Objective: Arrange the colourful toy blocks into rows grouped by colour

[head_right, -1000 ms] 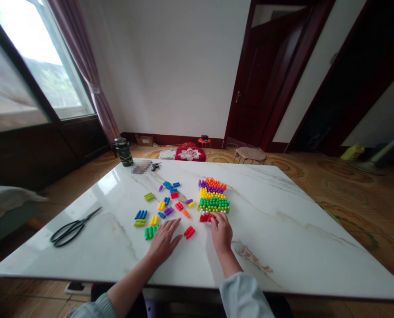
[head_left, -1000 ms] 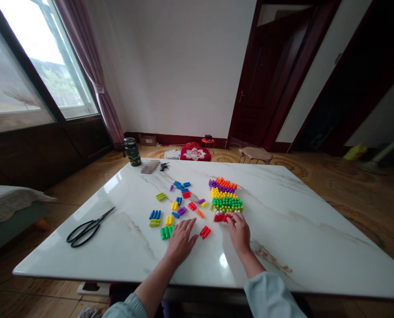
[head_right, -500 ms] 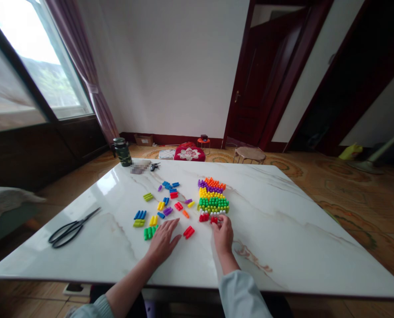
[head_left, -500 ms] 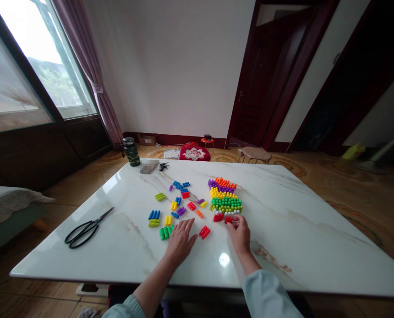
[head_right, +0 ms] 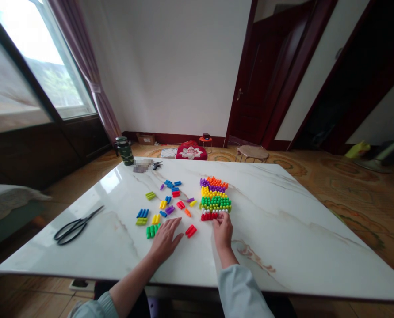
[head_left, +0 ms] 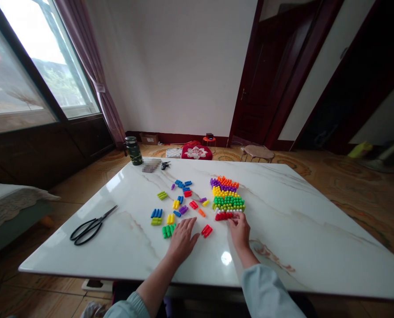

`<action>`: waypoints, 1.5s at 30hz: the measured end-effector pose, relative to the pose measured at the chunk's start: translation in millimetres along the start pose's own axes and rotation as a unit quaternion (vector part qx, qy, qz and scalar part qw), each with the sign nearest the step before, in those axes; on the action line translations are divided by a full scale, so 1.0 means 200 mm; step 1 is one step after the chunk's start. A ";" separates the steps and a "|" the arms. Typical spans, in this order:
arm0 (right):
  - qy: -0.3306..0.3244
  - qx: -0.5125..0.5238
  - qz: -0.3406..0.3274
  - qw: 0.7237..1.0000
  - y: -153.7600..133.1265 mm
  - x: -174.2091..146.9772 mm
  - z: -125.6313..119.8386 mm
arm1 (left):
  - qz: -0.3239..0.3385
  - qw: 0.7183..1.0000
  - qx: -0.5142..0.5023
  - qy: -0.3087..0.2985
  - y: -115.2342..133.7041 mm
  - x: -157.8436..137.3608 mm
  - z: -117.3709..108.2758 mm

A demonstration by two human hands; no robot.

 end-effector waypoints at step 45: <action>-0.287 -0.079 -0.303 0.905 -0.44 -0.43 0.26 | -0.152 0.976 0.132 -0.086 -0.06 0.06 -0.08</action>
Point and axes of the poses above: each hand's wrist, its own x-axis towards the middle knuckle, its own z-axis out of the palm, y = z × x, the point moved 6 cm from there along x, towards the middle knuckle, and after that the axes turned 2 degrees about z, right-handed, at the moved point
